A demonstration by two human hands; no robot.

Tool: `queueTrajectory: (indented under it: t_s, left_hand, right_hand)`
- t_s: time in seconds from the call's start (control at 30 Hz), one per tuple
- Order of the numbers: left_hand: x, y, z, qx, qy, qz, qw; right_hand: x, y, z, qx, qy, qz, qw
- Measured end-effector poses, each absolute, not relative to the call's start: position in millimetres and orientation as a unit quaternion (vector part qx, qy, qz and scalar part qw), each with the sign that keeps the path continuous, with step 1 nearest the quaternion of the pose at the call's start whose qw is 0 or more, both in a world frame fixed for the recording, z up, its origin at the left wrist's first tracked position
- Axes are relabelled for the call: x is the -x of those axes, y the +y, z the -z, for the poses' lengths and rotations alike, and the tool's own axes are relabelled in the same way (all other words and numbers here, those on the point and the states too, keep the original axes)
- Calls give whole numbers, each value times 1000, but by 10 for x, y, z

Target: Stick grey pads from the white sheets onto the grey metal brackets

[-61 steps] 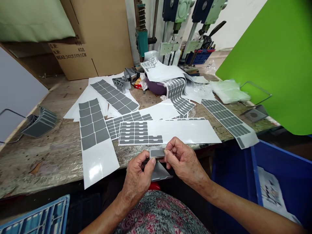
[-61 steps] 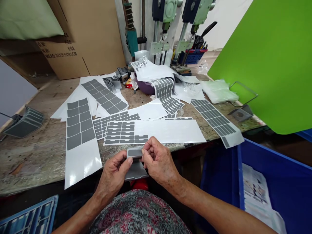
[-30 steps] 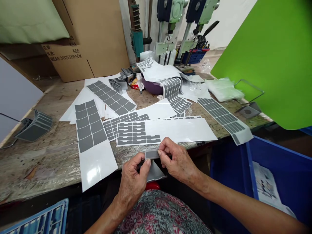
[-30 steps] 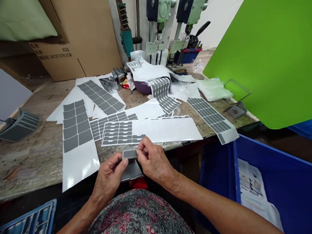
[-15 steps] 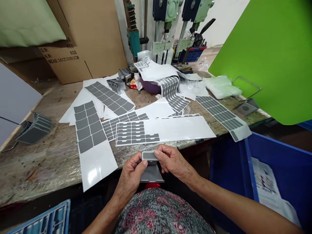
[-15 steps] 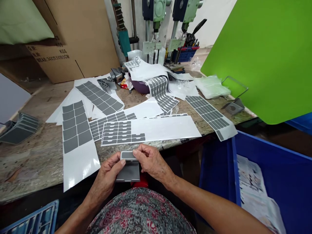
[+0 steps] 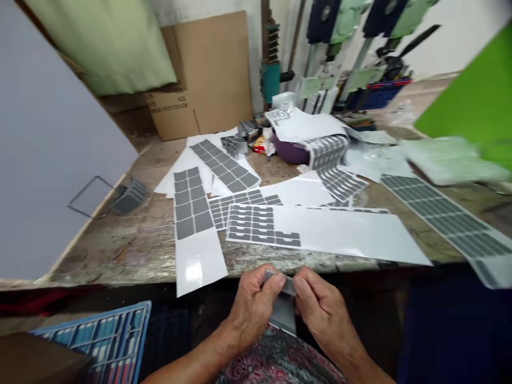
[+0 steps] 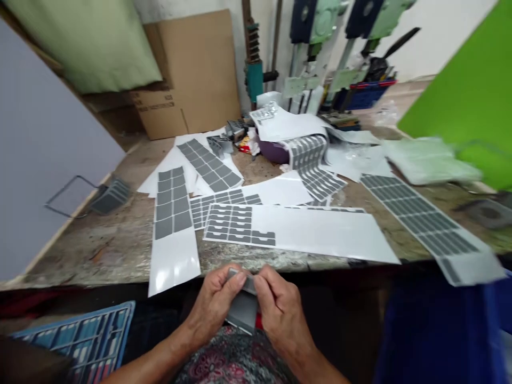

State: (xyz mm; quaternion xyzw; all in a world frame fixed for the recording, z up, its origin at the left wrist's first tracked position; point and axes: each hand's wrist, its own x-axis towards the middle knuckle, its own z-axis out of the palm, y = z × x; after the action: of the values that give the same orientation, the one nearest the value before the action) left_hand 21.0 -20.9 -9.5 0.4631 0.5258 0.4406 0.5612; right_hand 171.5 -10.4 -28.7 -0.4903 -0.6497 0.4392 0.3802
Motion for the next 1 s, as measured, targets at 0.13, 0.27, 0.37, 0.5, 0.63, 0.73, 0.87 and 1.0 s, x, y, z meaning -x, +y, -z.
queueTrajectory:
  t_s: [0.13,0.27,0.37,0.5,0.63,0.73,0.87,1.0]
  left_hand:
    - [-133,-219,128,-410,527,-441,600]
    - [35,-138,145,-218,466,-519,683]
    - [180,-48,95,-63,414,-565,711]
    - [255,17,18,39,363,-543,756]
    - [162,13,35,52,351,-545,760]
    - [84,-20,103,23,370,-571,732]
    - [165,-128,126,-133,477,-597,631]
    - [447,-272,-49,-373,579,-566,452]
  right_hand:
    - [-1712,-136,447,463,-625,-487,397]
    - [-1610,-111,471,454,-541,-540,457]
    - [-1522,-80,416,455,-545,-517,478]
    - [-1400,-46,327,425,-621,-503,426]
    - [-1286,63,224,409,-667,-444,437]
    - [-1265,160,127,386,-694,-427,432]
    - [-1363,206,36,373,-698,-486,371]
    - [-1442,246,25,379,-733,-459,330]
